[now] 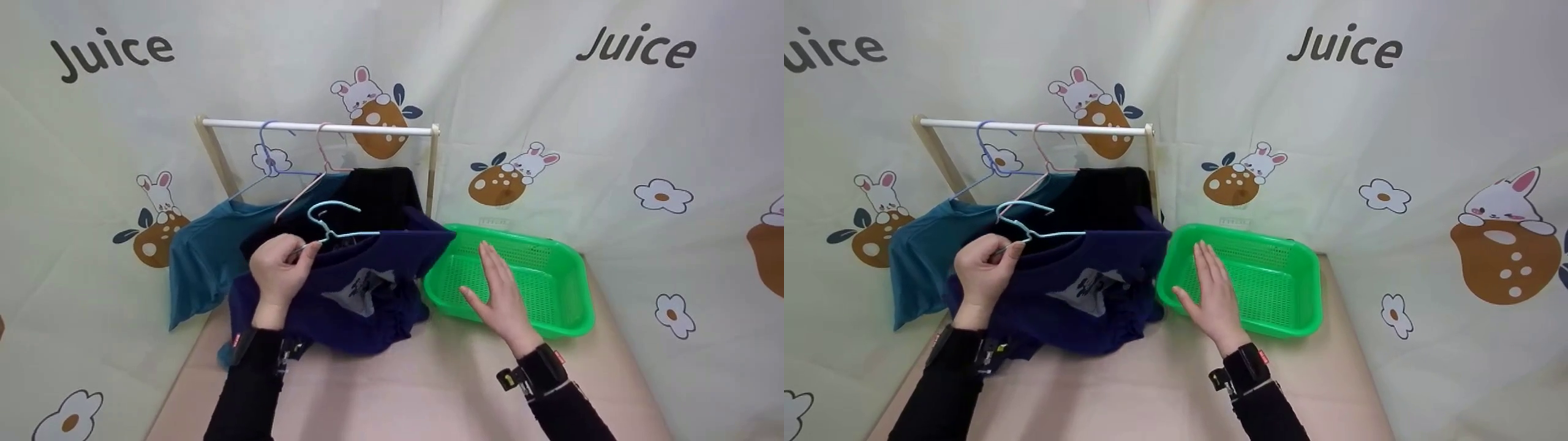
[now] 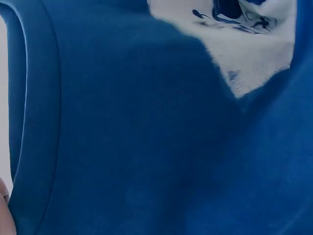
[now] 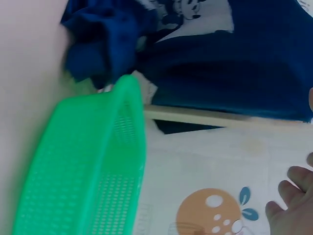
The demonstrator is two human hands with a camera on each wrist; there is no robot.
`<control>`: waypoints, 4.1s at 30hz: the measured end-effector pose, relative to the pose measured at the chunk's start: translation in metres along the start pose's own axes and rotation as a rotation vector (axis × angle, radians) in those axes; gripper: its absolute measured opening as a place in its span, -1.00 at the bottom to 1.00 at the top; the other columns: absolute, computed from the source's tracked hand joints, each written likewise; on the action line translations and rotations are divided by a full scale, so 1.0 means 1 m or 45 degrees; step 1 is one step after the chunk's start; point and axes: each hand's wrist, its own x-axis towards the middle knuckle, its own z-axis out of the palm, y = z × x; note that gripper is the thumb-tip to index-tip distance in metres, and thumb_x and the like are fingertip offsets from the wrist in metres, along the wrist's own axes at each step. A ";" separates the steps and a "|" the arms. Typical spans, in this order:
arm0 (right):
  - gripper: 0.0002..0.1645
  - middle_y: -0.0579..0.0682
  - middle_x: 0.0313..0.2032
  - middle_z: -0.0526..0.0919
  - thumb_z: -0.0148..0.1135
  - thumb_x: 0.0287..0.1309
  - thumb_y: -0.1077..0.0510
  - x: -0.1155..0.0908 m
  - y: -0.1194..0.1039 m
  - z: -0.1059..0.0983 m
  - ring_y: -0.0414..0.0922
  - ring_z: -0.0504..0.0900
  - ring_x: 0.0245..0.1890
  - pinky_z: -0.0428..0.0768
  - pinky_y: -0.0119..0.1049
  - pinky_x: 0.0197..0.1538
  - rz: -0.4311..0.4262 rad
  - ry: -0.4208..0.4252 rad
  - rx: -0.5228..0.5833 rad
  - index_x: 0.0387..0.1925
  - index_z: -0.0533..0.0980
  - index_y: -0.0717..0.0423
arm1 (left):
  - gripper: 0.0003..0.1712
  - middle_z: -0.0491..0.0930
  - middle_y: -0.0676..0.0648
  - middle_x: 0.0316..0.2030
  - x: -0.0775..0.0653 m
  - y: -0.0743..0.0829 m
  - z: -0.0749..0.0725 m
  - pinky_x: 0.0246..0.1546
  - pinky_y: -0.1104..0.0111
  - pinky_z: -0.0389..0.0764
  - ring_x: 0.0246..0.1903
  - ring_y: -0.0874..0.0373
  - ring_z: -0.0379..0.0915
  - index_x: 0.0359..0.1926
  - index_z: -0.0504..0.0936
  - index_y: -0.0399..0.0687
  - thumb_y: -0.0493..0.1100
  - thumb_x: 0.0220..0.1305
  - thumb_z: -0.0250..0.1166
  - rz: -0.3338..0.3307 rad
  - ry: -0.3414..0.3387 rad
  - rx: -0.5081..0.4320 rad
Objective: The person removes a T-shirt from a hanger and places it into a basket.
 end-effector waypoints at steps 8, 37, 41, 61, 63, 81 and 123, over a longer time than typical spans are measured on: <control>-0.20 0.19 0.27 0.44 0.29 0.21 0.38 0.004 -0.008 0.002 0.10 0.47 0.22 0.46 -0.05 0.17 -0.066 0.099 0.146 0.43 0.20 0.30 | -0.48 0.24 0.08 -0.72 -0.010 0.018 0.021 -0.60 0.39 0.17 -0.70 0.27 0.12 -0.66 0.45 -0.01 0.18 0.31 0.31 -0.021 -0.143 -0.192; -0.67 0.07 -0.32 0.74 0.36 0.00 0.55 -0.020 -0.004 -0.049 -0.29 0.60 -0.39 0.45 -0.58 -0.29 -0.026 0.409 0.100 -0.19 0.70 0.22 | -0.79 0.38 0.07 -0.60 -0.002 0.053 0.031 -0.55 0.36 0.32 -0.62 0.24 0.25 -0.48 0.52 -0.06 -0.26 0.30 0.34 -0.094 -0.456 -0.272; -0.74 0.15 -0.33 0.71 0.30 0.04 0.58 -0.024 -0.001 -0.071 -0.42 0.55 -0.35 0.41 -0.63 -0.27 0.080 0.523 0.113 -0.26 0.68 0.28 | -0.80 0.40 0.03 -0.63 -0.002 0.044 0.024 -0.55 0.43 0.29 -0.63 0.25 0.25 -0.48 0.56 -0.14 -0.40 0.27 0.30 -0.278 -0.388 -0.449; -0.86 -0.09 -0.30 0.71 0.16 0.31 0.42 -0.027 -0.021 -0.086 -0.42 0.59 -0.28 0.49 -0.56 -0.17 0.624 0.796 0.350 -0.21 0.58 0.50 | -0.82 0.40 -0.17 -0.60 -0.017 0.041 0.020 -0.53 0.51 0.32 -0.61 0.26 0.29 -0.39 0.50 -0.50 -0.54 0.37 0.04 -0.584 -0.136 -0.806; -0.86 -0.01 -0.28 0.72 0.17 0.30 0.43 -0.032 -0.018 -0.081 -0.45 0.59 -0.29 0.49 -0.59 -0.18 0.667 0.715 0.341 -0.20 0.58 0.50 | -0.80 0.40 -0.19 -0.61 -0.022 0.040 0.024 -0.57 0.52 0.30 -0.63 0.24 0.27 -0.38 0.50 -0.52 -0.53 0.40 0.01 -0.664 -0.121 -0.837; -0.85 0.13 -0.22 0.72 0.22 0.31 0.33 -0.067 0.023 -0.018 -0.26 0.64 -0.30 0.52 -0.52 -0.24 0.653 0.104 0.257 -0.16 0.66 0.27 | -0.78 0.59 -0.36 -0.45 -0.043 0.068 0.070 -0.38 0.39 0.60 -0.49 0.21 0.56 -0.25 0.50 -0.59 -0.40 0.45 0.06 -0.907 -0.230 -1.048; -0.82 0.22 -0.17 0.69 0.15 0.34 0.34 -0.128 0.061 -0.006 -0.05 0.69 -0.26 0.62 -0.41 -0.31 0.957 -0.047 0.241 -0.11 0.61 0.36 | -0.87 0.65 -0.15 -0.48 0.010 0.012 0.037 -0.24 0.26 0.46 -0.38 -0.02 0.56 -0.24 0.69 -0.31 -0.41 0.33 0.20 -0.783 -0.152 -0.091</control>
